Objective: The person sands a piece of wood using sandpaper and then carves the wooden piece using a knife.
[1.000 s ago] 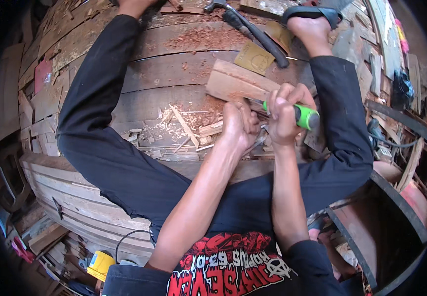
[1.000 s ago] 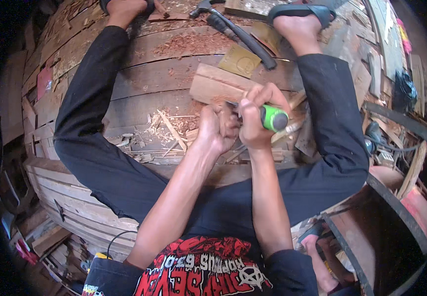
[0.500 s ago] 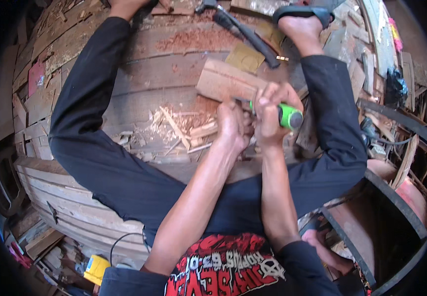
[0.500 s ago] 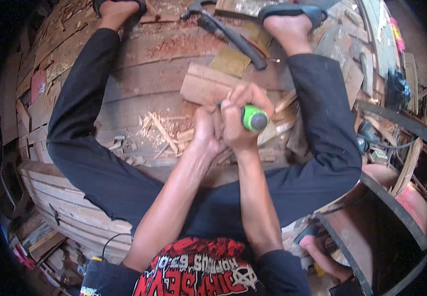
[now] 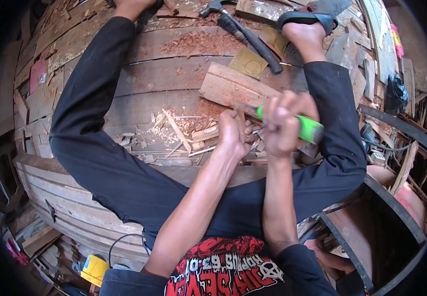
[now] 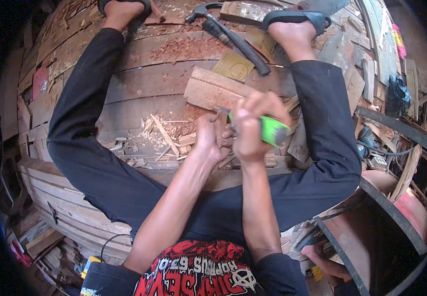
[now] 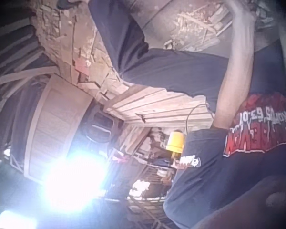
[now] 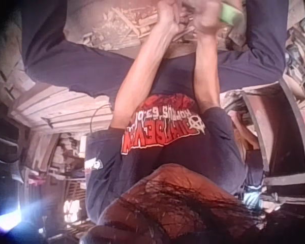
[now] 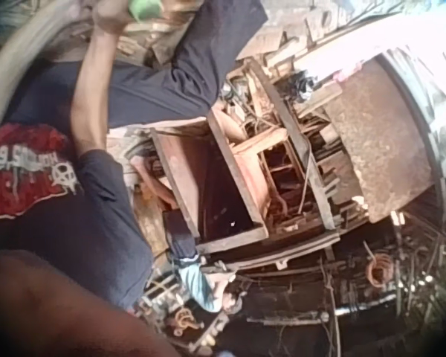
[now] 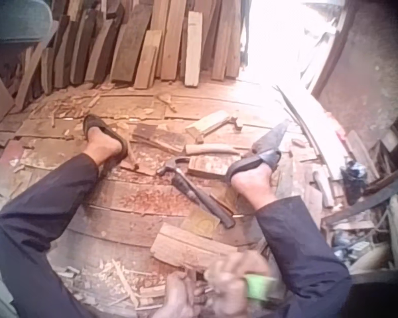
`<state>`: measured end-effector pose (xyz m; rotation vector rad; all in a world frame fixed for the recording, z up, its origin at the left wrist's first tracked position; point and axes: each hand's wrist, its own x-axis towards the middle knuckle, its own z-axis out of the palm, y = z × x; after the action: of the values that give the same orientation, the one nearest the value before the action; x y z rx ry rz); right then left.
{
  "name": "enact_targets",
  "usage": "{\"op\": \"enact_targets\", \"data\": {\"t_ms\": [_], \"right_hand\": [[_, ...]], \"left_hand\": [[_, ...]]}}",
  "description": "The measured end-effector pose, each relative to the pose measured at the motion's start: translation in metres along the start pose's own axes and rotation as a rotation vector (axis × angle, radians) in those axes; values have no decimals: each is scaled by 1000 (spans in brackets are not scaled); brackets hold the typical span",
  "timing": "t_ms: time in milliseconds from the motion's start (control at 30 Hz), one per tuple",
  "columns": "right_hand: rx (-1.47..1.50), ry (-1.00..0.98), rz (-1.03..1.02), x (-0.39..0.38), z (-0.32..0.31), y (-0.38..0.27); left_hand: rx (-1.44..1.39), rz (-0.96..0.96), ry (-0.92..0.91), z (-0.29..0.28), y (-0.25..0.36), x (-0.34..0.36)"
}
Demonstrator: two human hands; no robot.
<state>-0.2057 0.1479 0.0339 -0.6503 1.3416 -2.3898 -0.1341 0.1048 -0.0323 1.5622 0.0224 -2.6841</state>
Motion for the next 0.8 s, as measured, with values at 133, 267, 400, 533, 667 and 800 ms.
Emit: {"op": "enact_targets", "data": {"t_ms": [133,267,400,533,667,800], "right_hand": [[-226,20,127,-3,-10,16],[16,87,-54,23,1,-27],[55,164,-180,49,-23,-57],[9,270,-206,53,-39,-62],[-34,172,-180,41,-28,-32],[-159,99,-114,34,-10,-22]], "left_hand": [[-67,24,-85,-10,-11,13],[-56,-41,-84,-13,0,-2],[437,239,123,-16,3,-21],[725,522,206,-1,29,-44],[1212,715,166,-32,45,-14],[1650,993,167,-5,43,-42]]}}
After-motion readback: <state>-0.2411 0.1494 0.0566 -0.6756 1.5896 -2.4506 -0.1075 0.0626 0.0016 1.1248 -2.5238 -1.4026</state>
